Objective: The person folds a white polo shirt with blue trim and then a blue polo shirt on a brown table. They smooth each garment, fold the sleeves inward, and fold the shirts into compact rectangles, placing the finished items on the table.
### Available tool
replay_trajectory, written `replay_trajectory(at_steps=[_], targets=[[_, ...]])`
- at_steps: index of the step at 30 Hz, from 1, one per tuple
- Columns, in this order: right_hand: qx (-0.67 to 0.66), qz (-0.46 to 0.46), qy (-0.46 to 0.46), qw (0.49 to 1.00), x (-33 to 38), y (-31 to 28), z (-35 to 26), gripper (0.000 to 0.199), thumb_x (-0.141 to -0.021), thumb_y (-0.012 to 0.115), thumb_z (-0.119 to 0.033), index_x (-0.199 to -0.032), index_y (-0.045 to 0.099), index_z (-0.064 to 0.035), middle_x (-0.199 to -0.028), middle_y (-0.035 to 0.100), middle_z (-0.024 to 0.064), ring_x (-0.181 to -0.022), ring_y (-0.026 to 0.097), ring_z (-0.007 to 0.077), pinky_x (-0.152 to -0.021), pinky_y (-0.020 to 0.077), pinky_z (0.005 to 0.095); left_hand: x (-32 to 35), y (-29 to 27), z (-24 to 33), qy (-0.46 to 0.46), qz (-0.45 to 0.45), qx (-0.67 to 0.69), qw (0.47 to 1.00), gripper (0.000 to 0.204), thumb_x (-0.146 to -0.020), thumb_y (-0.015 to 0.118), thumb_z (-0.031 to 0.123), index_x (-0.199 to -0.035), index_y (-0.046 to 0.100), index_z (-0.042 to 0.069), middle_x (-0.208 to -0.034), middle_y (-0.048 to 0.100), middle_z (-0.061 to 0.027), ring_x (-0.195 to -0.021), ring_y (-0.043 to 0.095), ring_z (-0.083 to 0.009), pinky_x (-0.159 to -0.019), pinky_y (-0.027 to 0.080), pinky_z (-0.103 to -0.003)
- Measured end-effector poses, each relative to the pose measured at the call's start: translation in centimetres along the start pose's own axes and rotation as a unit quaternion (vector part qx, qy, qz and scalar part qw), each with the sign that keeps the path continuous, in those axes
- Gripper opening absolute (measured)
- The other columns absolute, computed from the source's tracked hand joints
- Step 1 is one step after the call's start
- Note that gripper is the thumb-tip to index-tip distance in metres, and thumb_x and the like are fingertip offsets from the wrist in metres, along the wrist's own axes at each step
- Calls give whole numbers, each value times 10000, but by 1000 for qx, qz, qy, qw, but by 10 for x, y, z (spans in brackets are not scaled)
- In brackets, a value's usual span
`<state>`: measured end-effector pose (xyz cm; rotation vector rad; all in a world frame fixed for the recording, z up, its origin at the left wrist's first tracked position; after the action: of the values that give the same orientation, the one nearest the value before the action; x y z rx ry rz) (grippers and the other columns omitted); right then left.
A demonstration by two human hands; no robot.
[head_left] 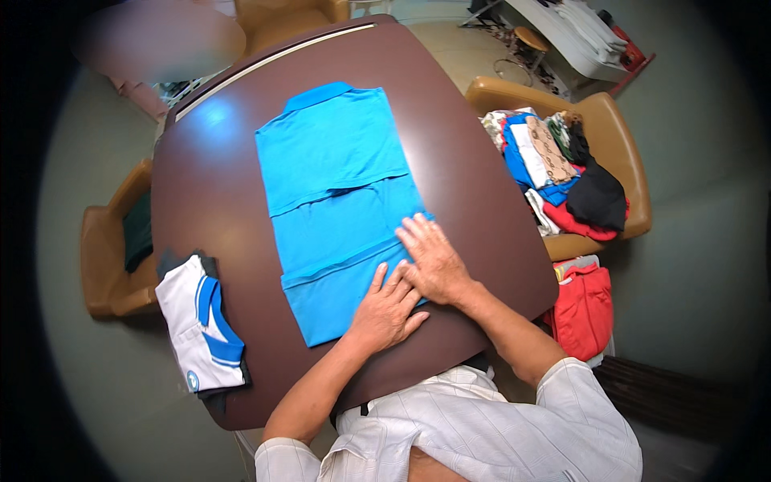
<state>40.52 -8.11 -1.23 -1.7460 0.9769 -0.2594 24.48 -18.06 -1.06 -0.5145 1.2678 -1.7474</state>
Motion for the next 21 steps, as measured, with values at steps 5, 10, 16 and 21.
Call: replay_trajectory(at_steps=[5, 10, 16, 21], targets=[[47, 0, 14, 999, -14, 2, 19, 650, -1016, 680, -326, -1555, 499, -11, -1643, 451, 222, -1574, 354, 429, -1301, 260, 569, -1, -7, 2, 7, 40, 7, 999, 719, -971, 716, 492, -1529, 569, 62, -1633, 490, -206, -1587, 367, -375, -1319, 176, -599], [41, 47, 11, 998, -16, -5, 22, 644, -1012, 696, -288, -1557, 485, -18, -1638, 449, 226, -1569, 353, 442, -1294, 252, 596, 27, -23, -11, -30, 77, 28, 996, 747, -925, 786, 404, -1548, 551, 65, -1657, 458, -207, -1582, 367, -386, -1309, 199, -601], [-8, 12, -82, 997, 0, -15, -44, 625, -962, 761, -255, -1501, 552, -18, -1615, 470, 225, -1547, 386, 439, -1269, 282, 610, 92, -59, -50, -105, 62, -60, 991, 691, -950, 760, 387, -1544, 568, 91, -1673, 447, -195, -1583, 366, -383, -1306, 199, -605], [15, -17, -55, 998, 5, 5, -39, 610, -968, 772, -303, -1475, 573, -29, -1609, 474, 214, -1552, 377, 433, -1268, 285, 608, 109, -64, -87, -142, 46, -121, 981, 662, -999, 712, 455, -1559, 566, 131, -1707, 390, -191, -1600, 329, -369, -1309, 195, -609]])
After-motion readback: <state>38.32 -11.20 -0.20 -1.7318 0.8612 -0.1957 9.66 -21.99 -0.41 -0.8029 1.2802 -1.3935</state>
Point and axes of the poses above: each hand's wrist, its own x-axis away from the middle knuckle, its own y-axis out of the palm, z = x × y, the point moved 2 cm from there along -x, towards the middle knuckle
